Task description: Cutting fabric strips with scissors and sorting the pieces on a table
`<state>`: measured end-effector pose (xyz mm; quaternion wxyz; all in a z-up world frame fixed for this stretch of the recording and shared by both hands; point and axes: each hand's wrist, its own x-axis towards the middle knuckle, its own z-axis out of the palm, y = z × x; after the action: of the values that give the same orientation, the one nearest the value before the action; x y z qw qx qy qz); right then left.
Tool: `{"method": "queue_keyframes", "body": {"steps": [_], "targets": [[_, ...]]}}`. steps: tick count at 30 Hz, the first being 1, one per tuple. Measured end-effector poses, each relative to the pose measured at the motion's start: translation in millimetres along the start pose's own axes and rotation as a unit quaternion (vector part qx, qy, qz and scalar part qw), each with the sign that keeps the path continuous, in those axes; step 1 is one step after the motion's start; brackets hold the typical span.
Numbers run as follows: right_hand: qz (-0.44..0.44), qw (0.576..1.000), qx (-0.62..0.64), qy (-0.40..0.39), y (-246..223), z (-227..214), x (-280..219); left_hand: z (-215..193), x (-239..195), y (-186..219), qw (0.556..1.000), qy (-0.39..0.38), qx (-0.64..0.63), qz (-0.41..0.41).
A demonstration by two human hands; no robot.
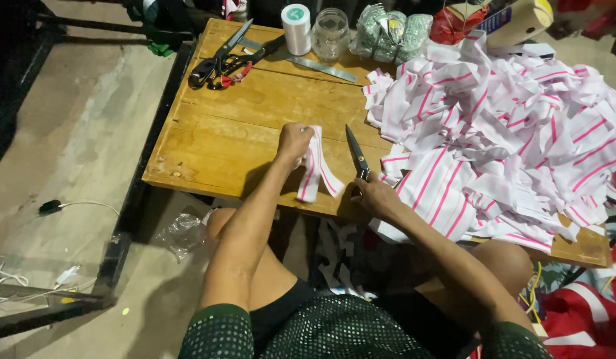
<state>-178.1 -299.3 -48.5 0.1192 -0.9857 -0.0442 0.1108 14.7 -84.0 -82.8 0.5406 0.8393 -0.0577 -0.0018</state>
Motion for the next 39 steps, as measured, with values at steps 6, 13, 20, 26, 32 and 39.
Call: {"method": "queue_keyframes", "body": {"steps": [6,13,20,26,32,39], "targets": [[-0.004,0.999,0.027,-0.029,2,-86,12,-68,22,85,0.986,0.100,-0.130,0.029],[0.018,0.998,0.044,-0.029,4,-60,27,-65,67,5,0.941,0.218,-0.238,-0.101],[-0.002,0.994,-0.049,-0.097,7,-21,31,-77,83,-16,0.944,0.236,-0.214,-0.079],[-0.004,0.992,-0.062,-0.105,2,-12,35,-118,89,13,0.928,0.316,-0.191,-0.053],[0.003,0.993,-0.046,-0.107,-2,-18,27,-89,125,-55,0.936,0.319,-0.108,-0.100],[-0.043,0.992,-0.055,-0.108,15,-31,14,-45,110,-59,0.977,0.165,0.095,-0.096]]}}
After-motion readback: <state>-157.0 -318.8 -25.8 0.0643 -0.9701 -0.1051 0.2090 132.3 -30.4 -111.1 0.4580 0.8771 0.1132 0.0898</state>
